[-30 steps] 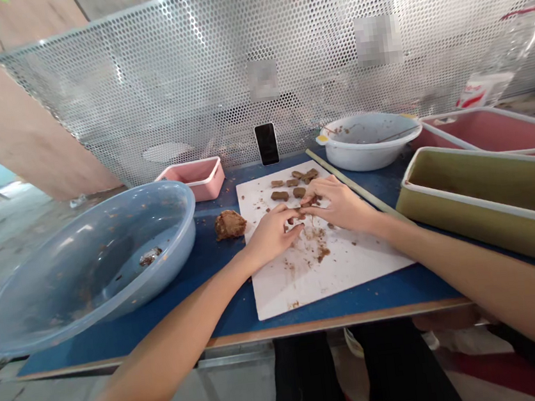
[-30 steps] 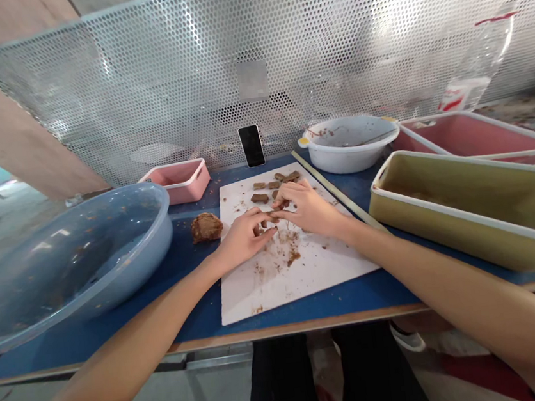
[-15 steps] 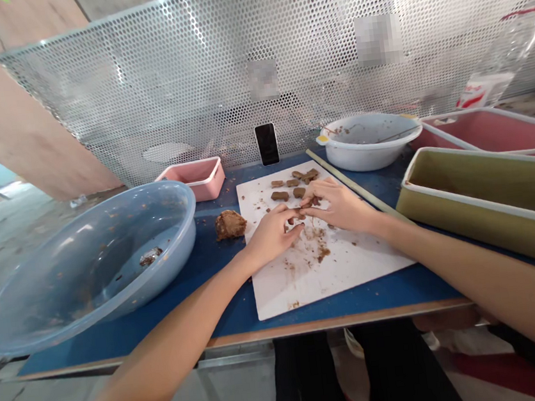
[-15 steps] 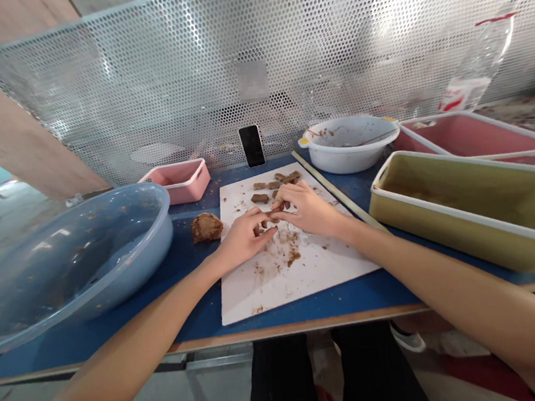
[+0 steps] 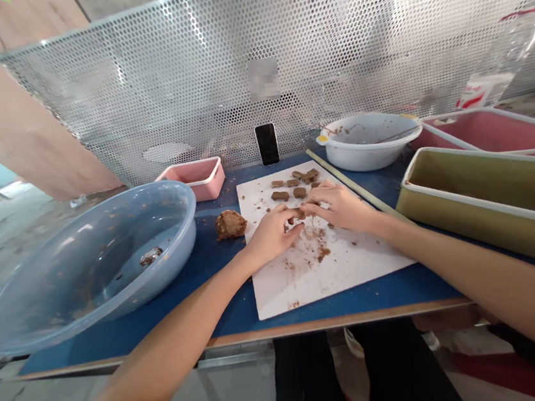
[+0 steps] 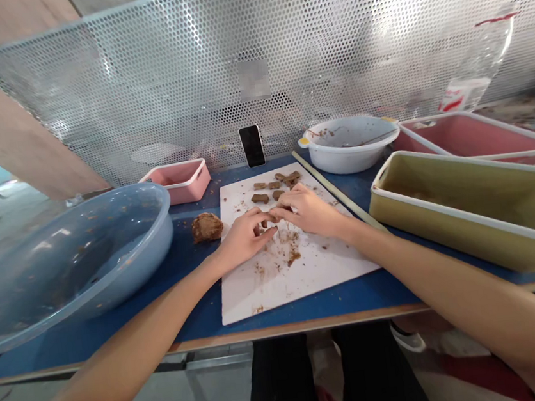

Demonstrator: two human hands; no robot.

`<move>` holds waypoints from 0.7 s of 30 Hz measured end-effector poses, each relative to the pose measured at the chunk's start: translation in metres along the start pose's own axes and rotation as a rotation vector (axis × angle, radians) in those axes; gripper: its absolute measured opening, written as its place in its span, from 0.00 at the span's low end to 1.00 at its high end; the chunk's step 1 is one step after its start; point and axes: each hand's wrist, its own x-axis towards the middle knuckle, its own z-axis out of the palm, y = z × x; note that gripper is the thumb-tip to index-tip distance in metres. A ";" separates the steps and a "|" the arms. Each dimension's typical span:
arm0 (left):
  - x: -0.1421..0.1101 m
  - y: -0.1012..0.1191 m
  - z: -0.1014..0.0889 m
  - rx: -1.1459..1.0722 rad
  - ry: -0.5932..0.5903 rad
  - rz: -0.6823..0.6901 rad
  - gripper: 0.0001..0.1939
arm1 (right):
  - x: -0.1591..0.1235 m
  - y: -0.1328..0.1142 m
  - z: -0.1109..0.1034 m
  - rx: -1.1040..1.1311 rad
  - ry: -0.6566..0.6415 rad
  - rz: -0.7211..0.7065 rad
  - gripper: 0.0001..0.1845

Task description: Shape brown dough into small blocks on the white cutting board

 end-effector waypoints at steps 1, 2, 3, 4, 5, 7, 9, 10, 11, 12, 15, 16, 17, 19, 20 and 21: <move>0.000 0.000 0.000 -0.004 0.000 0.000 0.07 | 0.000 0.000 0.000 0.002 -0.017 0.008 0.19; 0.000 0.000 0.000 -0.008 -0.001 0.000 0.07 | 0.000 0.000 -0.001 0.002 -0.022 0.016 0.20; 0.000 0.000 0.000 -0.011 -0.002 -0.001 0.07 | 0.000 0.000 -0.001 0.001 -0.012 0.020 0.20; 0.000 0.000 0.000 -0.013 -0.003 -0.001 0.07 | 0.000 -0.001 -0.001 0.000 0.008 0.020 0.18; 0.000 -0.001 0.000 -0.013 -0.003 -0.001 0.07 | 0.001 -0.002 -0.001 0.001 0.034 0.016 0.17; 0.000 -0.002 0.001 -0.011 -0.003 0.000 0.07 | 0.001 -0.004 0.000 0.014 0.077 -0.002 0.13; 0.000 -0.004 0.002 -0.012 -0.004 0.001 0.08 | 0.001 -0.006 0.000 0.028 0.100 -0.029 0.12; 0.000 -0.004 0.003 -0.013 -0.004 0.000 0.09 | 0.001 -0.006 -0.001 0.031 0.103 -0.040 0.12; 0.000 -0.005 0.003 -0.013 -0.004 -0.002 0.10 | 0.001 -0.006 -0.001 0.031 0.102 -0.048 0.12; 0.000 -0.004 0.003 -0.013 -0.004 -0.005 0.10 | 0.001 -0.006 -0.001 0.033 0.097 -0.049 0.12; 0.000 -0.003 0.002 -0.019 -0.001 -0.012 0.11 | -0.001 -0.005 -0.001 0.040 0.061 -0.010 0.16; 0.000 -0.003 0.002 -0.027 0.003 -0.012 0.10 | -0.002 -0.004 -0.001 0.037 0.045 0.012 0.19; 0.000 -0.002 0.002 -0.036 0.007 -0.011 0.09 | -0.002 -0.004 -0.001 0.030 0.033 0.037 0.22; 0.001 -0.002 0.001 -0.053 0.015 -0.013 0.06 | -0.003 -0.004 -0.002 0.017 0.023 0.080 0.28; 0.001 -0.002 0.001 -0.060 0.014 -0.016 0.05 | -0.003 -0.004 -0.002 0.020 0.024 0.098 0.30; 0.001 -0.002 0.001 -0.066 0.009 -0.020 0.05 | -0.003 -0.004 -0.003 0.028 0.025 0.113 0.32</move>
